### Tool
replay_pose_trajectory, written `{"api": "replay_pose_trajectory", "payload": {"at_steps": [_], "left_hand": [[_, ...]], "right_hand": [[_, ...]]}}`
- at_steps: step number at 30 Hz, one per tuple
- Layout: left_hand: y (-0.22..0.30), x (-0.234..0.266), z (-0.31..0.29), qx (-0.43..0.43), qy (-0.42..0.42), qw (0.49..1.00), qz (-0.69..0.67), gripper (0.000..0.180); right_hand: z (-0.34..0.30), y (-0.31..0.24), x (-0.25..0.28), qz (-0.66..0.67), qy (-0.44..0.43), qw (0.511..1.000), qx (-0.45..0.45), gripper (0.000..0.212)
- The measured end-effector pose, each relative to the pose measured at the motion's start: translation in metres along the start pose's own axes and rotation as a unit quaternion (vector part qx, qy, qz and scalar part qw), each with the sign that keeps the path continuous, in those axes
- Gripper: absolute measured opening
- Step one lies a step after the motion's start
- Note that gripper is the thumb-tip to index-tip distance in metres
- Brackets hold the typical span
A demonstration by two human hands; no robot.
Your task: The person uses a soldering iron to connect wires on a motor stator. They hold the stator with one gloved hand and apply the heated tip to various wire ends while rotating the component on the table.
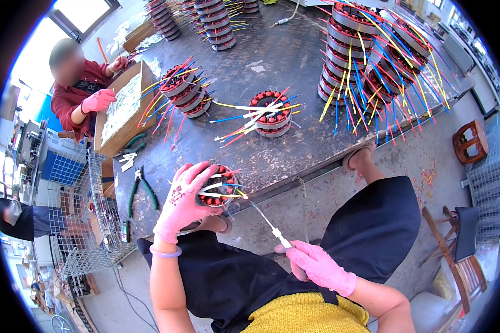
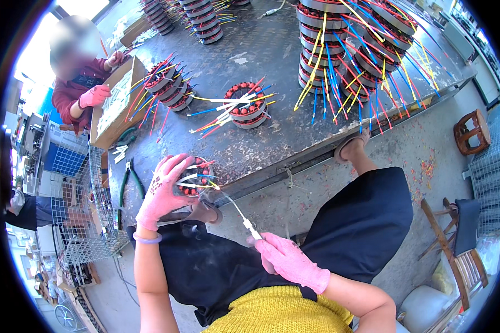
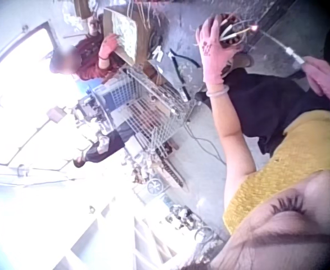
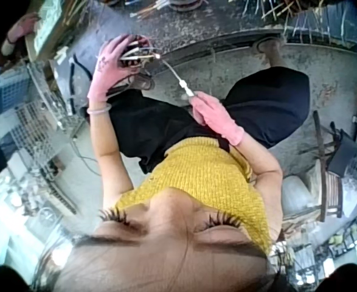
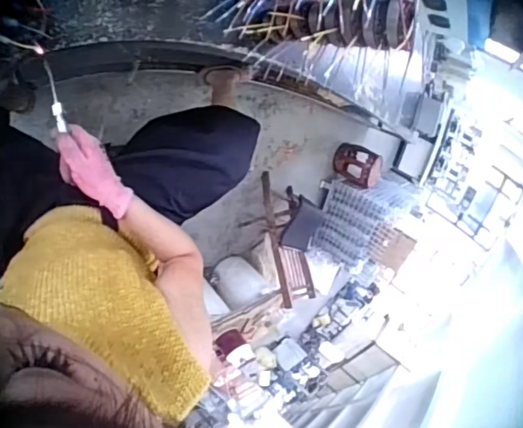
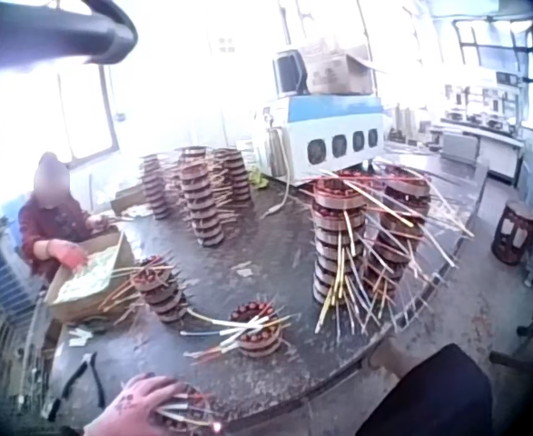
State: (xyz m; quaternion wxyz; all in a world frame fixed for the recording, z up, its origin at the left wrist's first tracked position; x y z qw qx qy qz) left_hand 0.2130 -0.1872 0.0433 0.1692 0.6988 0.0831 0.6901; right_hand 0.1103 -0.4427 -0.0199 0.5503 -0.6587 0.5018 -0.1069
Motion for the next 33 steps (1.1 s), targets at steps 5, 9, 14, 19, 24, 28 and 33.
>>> {"api": "replay_pose_trajectory", "payload": {"at_steps": [5,9,14,19,24,28,33], "left_hand": [[0.0005,0.0006,-0.0001,0.001,0.001,1.0,0.003,0.085],[-0.0029,-0.0026,-0.0004,0.009,-0.01,1.0,-0.002,0.091],[-0.0053,-0.0041,-0.0003,0.011,-0.015,1.0,-0.006,0.094],[-0.0039,-0.0031,-0.0012,0.01,-0.01,1.0,-0.002,0.094],[-0.0044,-0.0044,-0.0006,0.009,-0.011,1.0,0.003,0.095],[-0.003,-0.0034,-0.001,0.005,-0.013,1.0,-0.002,0.095],[-0.0028,-0.0031,-0.0008,0.007,-0.016,1.0,-0.005,0.095]], "right_hand": [[-0.0008,-0.0002,-0.0002,-0.01,0.001,1.0,-0.006,0.035],[0.0005,-0.004,-0.0004,-0.042,-0.004,0.999,0.001,0.036],[-0.0001,-0.0018,-0.0002,-0.021,-0.001,1.0,0.001,0.035],[-0.0007,-0.0036,0.0002,-0.037,-0.002,0.999,-0.001,0.036],[-0.0003,-0.0045,0.0008,-0.043,0.0,0.999,0.003,0.035],[-0.0007,-0.0047,0.0003,-0.042,0.002,0.999,-0.005,0.035],[-0.0002,-0.0034,0.0009,-0.04,0.003,0.999,0.007,0.035]]}}
Point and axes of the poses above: each hand's wrist, its own z-axis towards the middle knuckle, its own x-axis out of the back of the hand, y = z × x, the point moved 7 cm from there along z, towards the middle knuckle, and after that the axes turned 11 degrees about x, right-handed, at the moved point
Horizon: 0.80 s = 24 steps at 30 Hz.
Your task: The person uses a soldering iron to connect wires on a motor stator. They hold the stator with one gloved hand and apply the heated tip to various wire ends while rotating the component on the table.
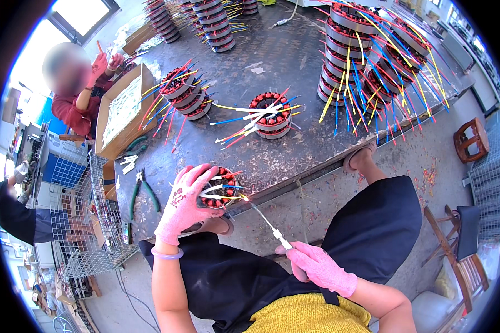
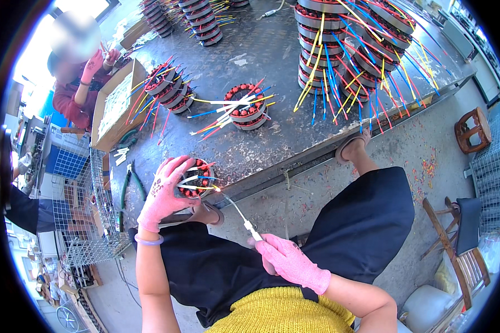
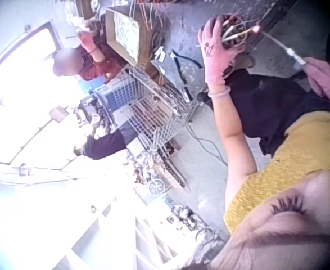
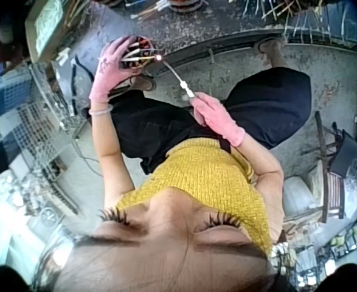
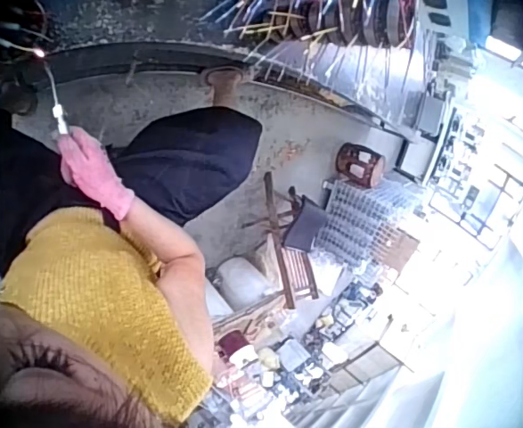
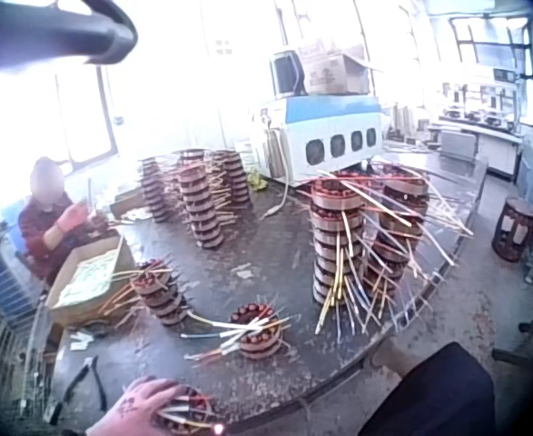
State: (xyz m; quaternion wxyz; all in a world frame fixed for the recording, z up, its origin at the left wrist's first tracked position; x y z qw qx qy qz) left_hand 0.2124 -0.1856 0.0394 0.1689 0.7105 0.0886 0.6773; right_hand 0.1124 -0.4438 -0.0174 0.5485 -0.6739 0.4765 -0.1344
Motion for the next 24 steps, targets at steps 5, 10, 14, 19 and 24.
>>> {"api": "replay_pose_trajectory", "payload": {"at_steps": [5,10,14,19,24], "left_hand": [[-0.0011,-0.0002,-0.0002,0.008,-0.002,1.0,-0.004,0.095],[-0.0007,0.0004,-0.0001,0.005,0.002,1.0,0.001,0.095],[0.0003,-0.0005,0.0005,0.006,0.003,1.0,0.001,0.096],[0.0051,0.0009,0.0003,0.005,0.015,1.0,0.0,0.094],[0.008,0.0034,-0.0033,0.006,0.061,0.998,-0.002,0.089]], "right_hand": [[0.0002,0.001,-0.0006,0.01,0.001,1.0,-0.009,0.034],[0.0006,0.0012,-0.0008,0.012,0.001,1.0,-0.003,0.034],[-0.0004,0.0028,0.0002,0.028,0.002,1.0,-0.004,0.034],[-0.0023,0.0054,0.0025,0.044,0.014,0.999,0.001,0.033],[-0.0042,0.0063,0.0027,0.091,0.02,0.996,-0.011,0.032]]}}
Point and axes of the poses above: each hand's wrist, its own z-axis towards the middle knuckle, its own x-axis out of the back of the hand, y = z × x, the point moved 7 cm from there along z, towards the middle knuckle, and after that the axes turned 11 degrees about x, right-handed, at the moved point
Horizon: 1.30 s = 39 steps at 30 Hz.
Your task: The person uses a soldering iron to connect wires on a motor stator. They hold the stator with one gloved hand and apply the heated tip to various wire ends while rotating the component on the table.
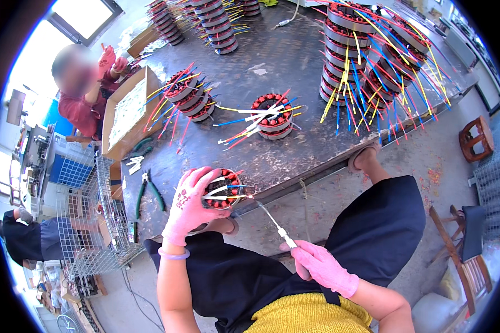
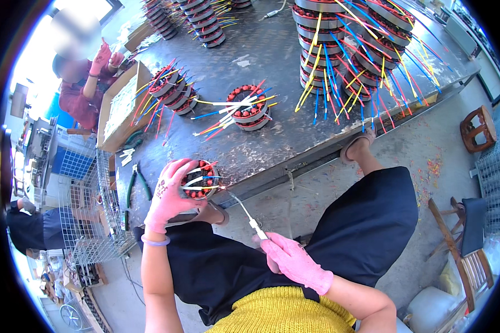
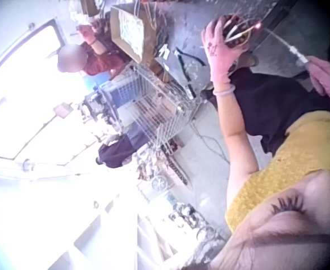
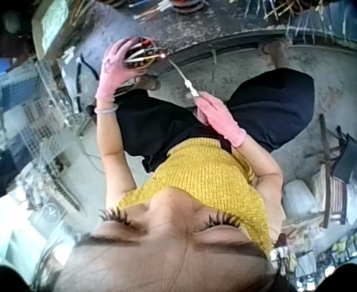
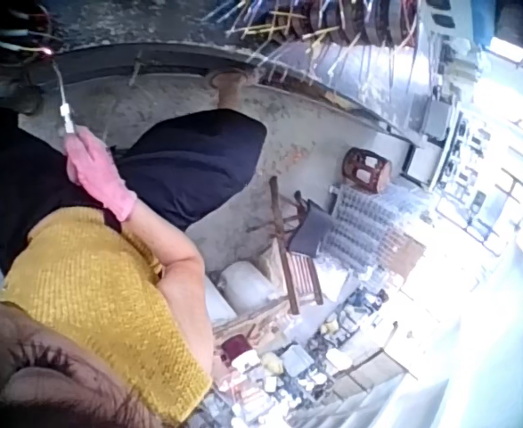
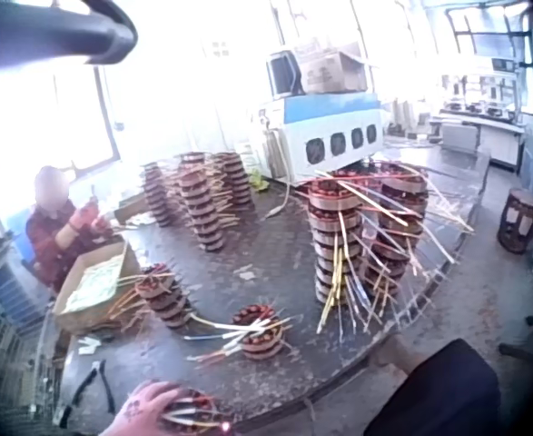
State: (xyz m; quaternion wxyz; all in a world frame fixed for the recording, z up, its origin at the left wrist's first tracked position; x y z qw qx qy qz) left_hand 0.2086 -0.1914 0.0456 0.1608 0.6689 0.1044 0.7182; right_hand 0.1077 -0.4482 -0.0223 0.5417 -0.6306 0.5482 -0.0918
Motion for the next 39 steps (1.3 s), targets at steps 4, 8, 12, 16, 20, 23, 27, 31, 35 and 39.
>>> {"api": "replay_pose_trajectory", "payload": {"at_steps": [4,8,12,16,20,23,27,31,35,39], "left_hand": [[0.001,0.001,-0.003,0.065,0.025,0.998,0.006,0.087],[-0.004,0.002,-0.005,0.033,0.037,0.999,0.005,0.089],[-0.008,-0.003,-0.003,0.037,0.021,0.998,-0.049,0.09],[-0.003,-0.002,-0.006,0.063,0.043,0.996,-0.035,0.087],[-0.008,-0.006,-0.009,0.048,0.045,0.995,-0.068,0.086],[-0.012,-0.006,-0.012,0.057,0.038,0.996,-0.065,0.087],[-0.015,-0.005,-0.01,0.063,0.034,0.995,-0.066,0.086],[-0.013,-0.004,-0.007,0.067,0.027,0.995,-0.069,0.085],[-0.015,-0.005,-0.007,0.064,0.024,0.995,-0.073,0.084],[-0.014,-0.005,-0.006,0.068,0.019,0.995,-0.073,0.085]], "right_hand": [[-0.004,0.003,0.006,0.009,0.006,1.0,0.004,0.033],[-0.006,0.008,0.007,0.014,-0.02,1.0,0.006,0.035],[-0.006,0.016,0.008,0.024,-0.02,0.999,-0.008,0.035],[-0.002,0.018,0.003,0.01,-0.007,0.999,-0.029,0.036],[-0.003,0.017,0.003,-0.012,0.0,0.999,-0.04,0.037],[-0.003,0.013,0.002,-0.031,0.0,0.999,-0.041,0.037],[-0.002,0.015,0.002,-0.019,0.005,0.999,-0.037,0.037],[-0.002,0.017,0.003,0.019,0.005,0.999,-0.041,0.036],[0.002,0.012,0.003,-0.063,0.011,0.998,-0.024,0.038],[0.0,0.01,0.001,-0.057,0.01,0.998,-0.026,0.038]]}}
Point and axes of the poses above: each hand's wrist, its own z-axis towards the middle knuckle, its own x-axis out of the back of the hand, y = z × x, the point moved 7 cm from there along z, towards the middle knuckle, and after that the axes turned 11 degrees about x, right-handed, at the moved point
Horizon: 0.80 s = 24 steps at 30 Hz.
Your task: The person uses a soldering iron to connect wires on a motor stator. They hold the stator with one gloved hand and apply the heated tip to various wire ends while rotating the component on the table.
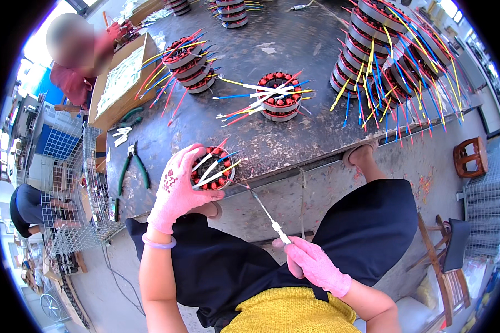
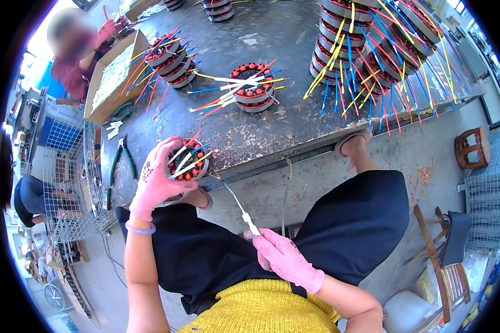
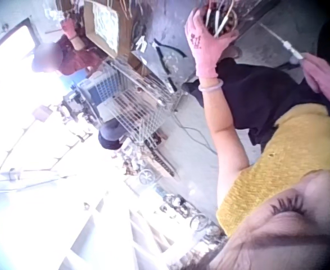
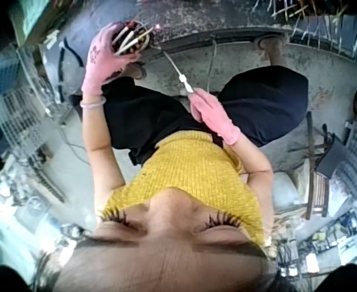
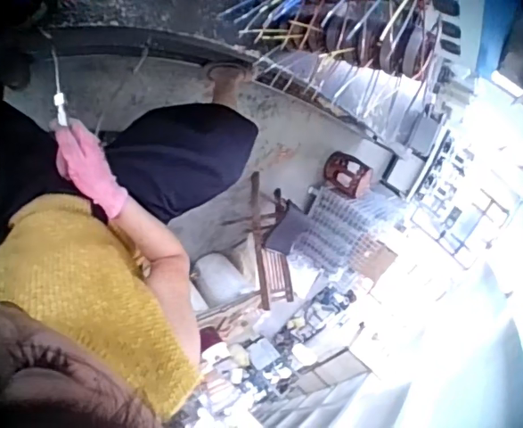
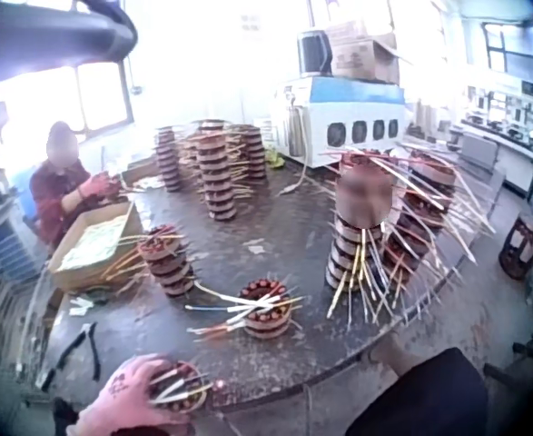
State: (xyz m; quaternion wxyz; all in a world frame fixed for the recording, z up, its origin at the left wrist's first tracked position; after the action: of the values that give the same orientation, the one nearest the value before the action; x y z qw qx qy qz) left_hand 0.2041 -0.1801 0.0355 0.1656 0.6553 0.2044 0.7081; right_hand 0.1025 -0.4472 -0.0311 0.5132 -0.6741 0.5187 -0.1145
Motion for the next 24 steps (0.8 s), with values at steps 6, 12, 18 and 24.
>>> {"api": "replay_pose_trajectory", "payload": {"at_steps": [6,12,18,24], "left_hand": [[0.002,-0.0008,0.0004,0.007,-0.01,1.0,0.015,0.087],[-0.0011,-0.0026,0.0006,0.012,-0.014,1.0,0.021,0.088],[0.0026,-0.0011,-0.0001,-0.003,0.0,0.999,0.039,0.089],[-0.0001,-0.0022,-0.0003,0.022,-0.012,1.0,0.016,0.088]], "right_hand": [[0.0001,0.0016,-0.0007,0.007,-0.015,1.0,0.011,0.037],[-0.0009,-0.0013,0.0003,-0.011,-0.019,1.0,0.012,0.037],[-0.0012,-0.0029,0.0001,-0.028,-0.021,0.999,0.019,0.036],[-0.0016,-0.0009,-0.0015,0.038,-0.016,0.999,0.007,0.034]]}}
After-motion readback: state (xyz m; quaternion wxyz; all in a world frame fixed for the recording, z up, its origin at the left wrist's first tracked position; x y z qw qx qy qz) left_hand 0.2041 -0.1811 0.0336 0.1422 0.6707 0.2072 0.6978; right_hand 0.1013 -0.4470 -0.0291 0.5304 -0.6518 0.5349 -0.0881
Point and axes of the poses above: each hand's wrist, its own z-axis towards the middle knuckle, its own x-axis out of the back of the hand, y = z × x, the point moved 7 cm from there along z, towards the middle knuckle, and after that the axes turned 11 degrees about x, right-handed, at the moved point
